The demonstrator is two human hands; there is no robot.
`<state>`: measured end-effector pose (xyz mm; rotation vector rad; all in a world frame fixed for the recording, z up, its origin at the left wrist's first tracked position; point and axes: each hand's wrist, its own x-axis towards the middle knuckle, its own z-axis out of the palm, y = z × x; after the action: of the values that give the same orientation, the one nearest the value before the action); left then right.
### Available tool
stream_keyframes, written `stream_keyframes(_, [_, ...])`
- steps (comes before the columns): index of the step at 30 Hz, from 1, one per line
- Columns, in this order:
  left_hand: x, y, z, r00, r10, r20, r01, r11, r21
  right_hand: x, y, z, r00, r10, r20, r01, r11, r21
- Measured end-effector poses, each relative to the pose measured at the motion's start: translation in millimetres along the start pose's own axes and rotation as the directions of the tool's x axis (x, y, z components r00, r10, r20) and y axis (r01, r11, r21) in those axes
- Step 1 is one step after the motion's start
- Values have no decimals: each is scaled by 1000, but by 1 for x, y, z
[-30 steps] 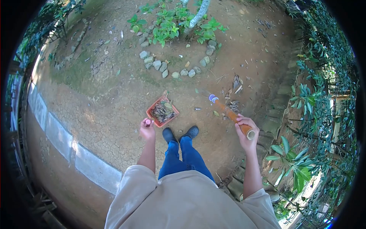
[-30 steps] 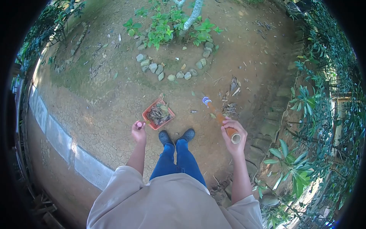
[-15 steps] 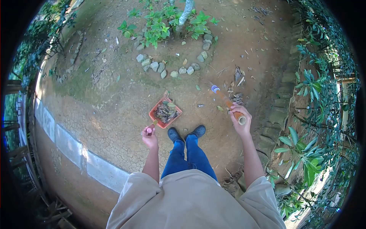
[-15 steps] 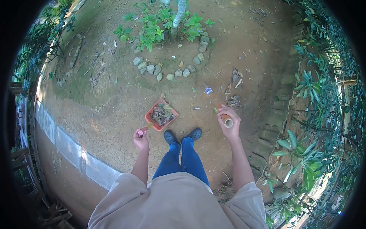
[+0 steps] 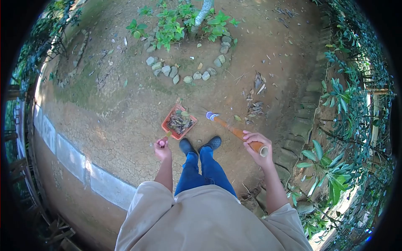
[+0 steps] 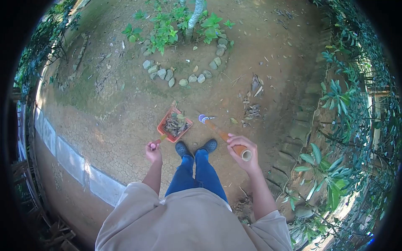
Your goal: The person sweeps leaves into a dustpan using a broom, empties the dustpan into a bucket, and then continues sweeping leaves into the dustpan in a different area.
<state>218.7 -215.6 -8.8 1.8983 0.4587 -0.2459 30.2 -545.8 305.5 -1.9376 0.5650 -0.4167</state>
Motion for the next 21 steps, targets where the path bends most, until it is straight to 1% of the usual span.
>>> stream_keyframes(1, [1, -1, 0, 1000, -11, -3, 11, 1000, -1, -1, -5, -2, 1000, 22, -15, -21, 1000, 23])
stream_keyframes(4, [4, -14, -5, 999, -40, -21, 40, 999, -3, -5, -14, 0, 999, 8, -37, -6, 998, 70])
stream_keyframes(6, [7, -25, -9, 998, -45, -34, 45, 999, -4, -4, -18, 6, 1000, -22, -19, 22, 1000, 19])
stream_keyframes(9, [6, -36, -17, 992, -76, -101, 86, 992, 93, 1, -20, 21, 998, -65, 21, 66, 997, -37])
stream_keyframes(12, [4, -42, -26, 989, -114, -90, 120, 991, 59, 4, -15, 41, 991, -103, 90, 108, 992, -59])
stream_keyframes(15, [-12, 6, -35, 983, -181, -28, 181, 932, 315, 0, -9, 63, 981, -100, 168, 109, 993, -45])
stream_keyframes(17, [-6, -2, -38, 984, -174, 23, 152, 910, 385, -1, -12, 69, 975, -79, 210, 85, 996, -23])
stream_keyframes(18, [-5, -3, -38, 984, -171, 54, 133, 899, 418, -1, -16, 68, 973, -64, 224, 68, 998, -11])
stream_keyframes(21, [-2, -1, -36, 970, -237, 60, 199, 909, 367, -4, -30, 61, 975, -39, 218, 37, 999, 11])
